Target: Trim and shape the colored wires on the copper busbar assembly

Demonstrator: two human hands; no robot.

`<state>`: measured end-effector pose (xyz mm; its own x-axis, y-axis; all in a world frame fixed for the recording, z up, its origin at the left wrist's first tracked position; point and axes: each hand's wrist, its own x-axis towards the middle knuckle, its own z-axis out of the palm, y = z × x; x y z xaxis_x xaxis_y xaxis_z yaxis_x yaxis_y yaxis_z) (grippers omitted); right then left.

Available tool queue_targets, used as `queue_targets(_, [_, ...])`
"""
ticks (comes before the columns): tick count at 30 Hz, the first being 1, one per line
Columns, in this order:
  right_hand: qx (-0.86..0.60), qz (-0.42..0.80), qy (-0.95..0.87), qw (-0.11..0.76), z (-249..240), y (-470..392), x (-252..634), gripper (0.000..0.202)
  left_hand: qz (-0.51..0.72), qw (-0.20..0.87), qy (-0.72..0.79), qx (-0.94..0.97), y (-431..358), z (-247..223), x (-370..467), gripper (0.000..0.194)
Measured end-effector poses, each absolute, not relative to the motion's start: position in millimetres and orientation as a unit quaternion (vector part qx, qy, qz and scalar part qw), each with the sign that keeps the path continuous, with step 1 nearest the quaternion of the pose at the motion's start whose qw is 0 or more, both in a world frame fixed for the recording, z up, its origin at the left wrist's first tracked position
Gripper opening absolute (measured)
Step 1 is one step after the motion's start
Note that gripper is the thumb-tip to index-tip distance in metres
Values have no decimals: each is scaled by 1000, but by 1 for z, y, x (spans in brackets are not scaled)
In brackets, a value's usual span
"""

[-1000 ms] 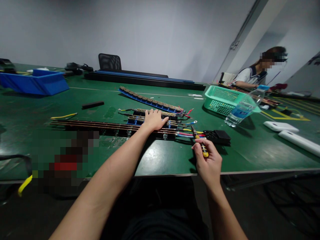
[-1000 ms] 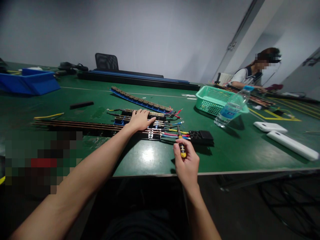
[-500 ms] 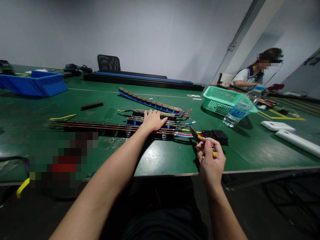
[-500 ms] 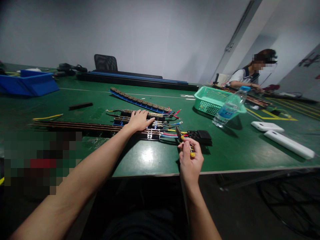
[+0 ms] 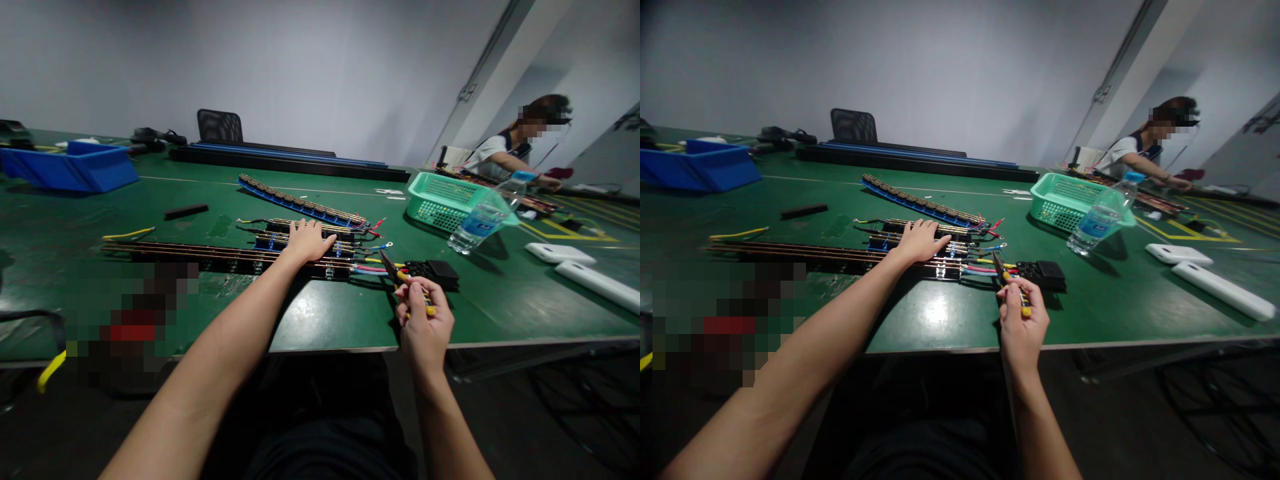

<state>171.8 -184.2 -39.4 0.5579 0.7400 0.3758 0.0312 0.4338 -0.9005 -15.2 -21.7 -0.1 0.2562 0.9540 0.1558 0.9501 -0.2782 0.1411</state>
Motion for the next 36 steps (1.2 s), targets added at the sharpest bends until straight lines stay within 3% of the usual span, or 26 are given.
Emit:
queue_targets(17, [-474,233,-396,751,-42,-183,172,32,98,11,604,791,-23,2,-14,66])
queue_targets(36, [-515,202,-445,705,-39,-187,168,28,98,12,602,792,-23,2,-15,66])
